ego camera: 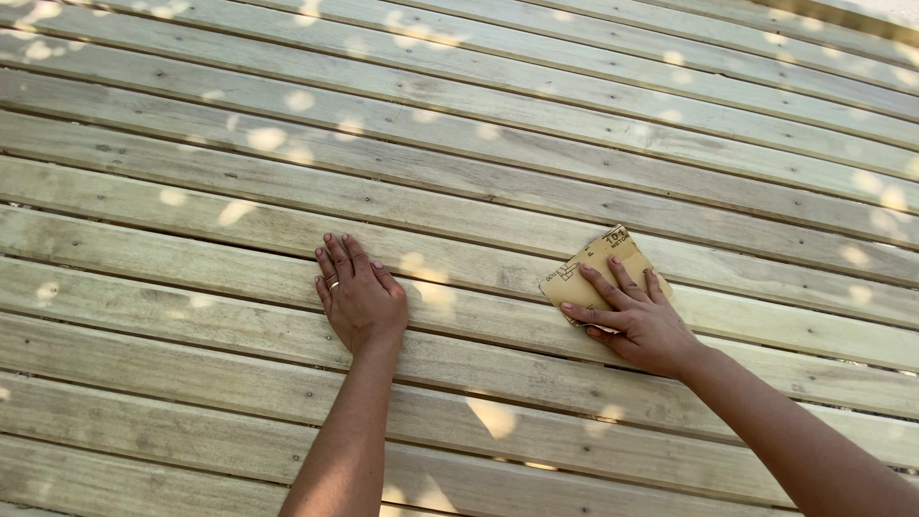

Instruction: The person sands the slatted wooden surface of a large outdoor furniture piece, rubbing a sheet of sandpaper back and forth across the planks with one hand while the other hand steadies the surface. They occasionally reposition the sandpaper and continue sanding different sections of the slats.

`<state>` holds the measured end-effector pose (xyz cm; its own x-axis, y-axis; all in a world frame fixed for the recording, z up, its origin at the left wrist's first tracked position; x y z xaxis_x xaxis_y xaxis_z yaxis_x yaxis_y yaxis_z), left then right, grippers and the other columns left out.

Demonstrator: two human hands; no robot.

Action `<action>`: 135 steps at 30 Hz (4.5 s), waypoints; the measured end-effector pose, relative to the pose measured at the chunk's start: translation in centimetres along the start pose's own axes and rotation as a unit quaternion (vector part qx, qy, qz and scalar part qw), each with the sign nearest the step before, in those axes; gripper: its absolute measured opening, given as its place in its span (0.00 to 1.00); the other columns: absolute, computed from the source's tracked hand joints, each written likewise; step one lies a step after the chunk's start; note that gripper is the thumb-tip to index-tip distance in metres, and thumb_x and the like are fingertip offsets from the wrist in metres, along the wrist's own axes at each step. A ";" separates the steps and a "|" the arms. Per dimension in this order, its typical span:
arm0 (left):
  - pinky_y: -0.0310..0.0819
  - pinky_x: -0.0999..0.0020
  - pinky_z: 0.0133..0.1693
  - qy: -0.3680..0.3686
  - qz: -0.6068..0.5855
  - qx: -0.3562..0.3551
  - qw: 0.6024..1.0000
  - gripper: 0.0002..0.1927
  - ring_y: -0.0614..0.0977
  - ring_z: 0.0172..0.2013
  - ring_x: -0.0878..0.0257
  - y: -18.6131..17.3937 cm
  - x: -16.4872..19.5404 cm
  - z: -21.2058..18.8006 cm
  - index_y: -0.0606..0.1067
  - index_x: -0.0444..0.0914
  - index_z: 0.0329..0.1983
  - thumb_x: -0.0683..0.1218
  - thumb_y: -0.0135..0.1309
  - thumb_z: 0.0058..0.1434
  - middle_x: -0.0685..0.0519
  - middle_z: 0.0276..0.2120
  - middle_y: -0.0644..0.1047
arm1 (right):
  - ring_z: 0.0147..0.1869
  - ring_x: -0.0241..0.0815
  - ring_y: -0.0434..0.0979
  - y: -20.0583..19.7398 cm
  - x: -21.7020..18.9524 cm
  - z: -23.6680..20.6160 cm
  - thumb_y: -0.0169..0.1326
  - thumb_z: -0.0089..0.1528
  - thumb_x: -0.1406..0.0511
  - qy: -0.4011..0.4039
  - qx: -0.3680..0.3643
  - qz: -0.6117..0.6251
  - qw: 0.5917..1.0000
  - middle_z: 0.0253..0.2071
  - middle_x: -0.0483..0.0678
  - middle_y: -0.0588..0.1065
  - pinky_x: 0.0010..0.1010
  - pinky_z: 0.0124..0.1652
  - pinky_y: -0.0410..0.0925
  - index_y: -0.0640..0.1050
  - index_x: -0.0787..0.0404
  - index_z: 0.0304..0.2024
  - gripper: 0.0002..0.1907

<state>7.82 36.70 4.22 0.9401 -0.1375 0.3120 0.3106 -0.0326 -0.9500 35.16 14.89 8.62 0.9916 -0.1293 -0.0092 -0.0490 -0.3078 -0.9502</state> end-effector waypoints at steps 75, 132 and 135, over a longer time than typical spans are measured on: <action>0.51 0.45 0.69 0.380 -0.066 -0.107 0.917 0.31 0.59 0.72 0.47 8.6 18.7 -15.2 0.63 0.32 0.71 0.45 0.50 0.64 0.41 0.72 0.61 | 0.80 0.45 0.49 6.4 7.5 -2.3 0.44 0.65 0.53 0.266 0.235 0.140 0.924 0.76 0.43 0.56 0.55 0.71 0.45 0.62 0.41 0.72 0.31; 0.41 0.44 0.72 0.426 -0.065 -0.091 0.898 0.26 0.64 0.71 0.61 9.1 23.6 -18.2 0.71 0.42 0.66 0.47 0.50 0.63 0.54 0.69 0.68 | 0.80 0.45 0.53 6.7 8.5 -2.4 0.42 0.66 0.57 0.239 0.310 0.172 0.904 0.75 0.44 0.61 0.53 0.72 0.46 0.68 0.47 0.69 0.27; 0.40 0.44 0.72 0.422 -0.040 -0.113 0.899 0.26 0.65 0.69 0.67 7.5 20.2 -15.5 0.71 0.49 0.67 0.47 0.48 0.64 0.61 0.69 0.68 | 0.80 0.45 0.54 6.7 8.5 -3.0 0.42 0.66 0.58 0.226 0.333 0.185 0.896 0.75 0.43 0.62 0.52 0.72 0.47 0.69 0.46 0.68 0.26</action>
<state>26.95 18.33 3.19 0.4459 -0.8242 0.3491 0.2460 -0.2621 -0.9332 42.95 8.90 3.08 0.7642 -0.5221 -0.3787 -0.1330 0.4469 -0.8846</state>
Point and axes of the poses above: each hand's wrist, its own z-axis towards the middle knuckle, its own y-axis out of the palm, x = y × z, the point moved 8 cm from there along z, towards the middle knuckle
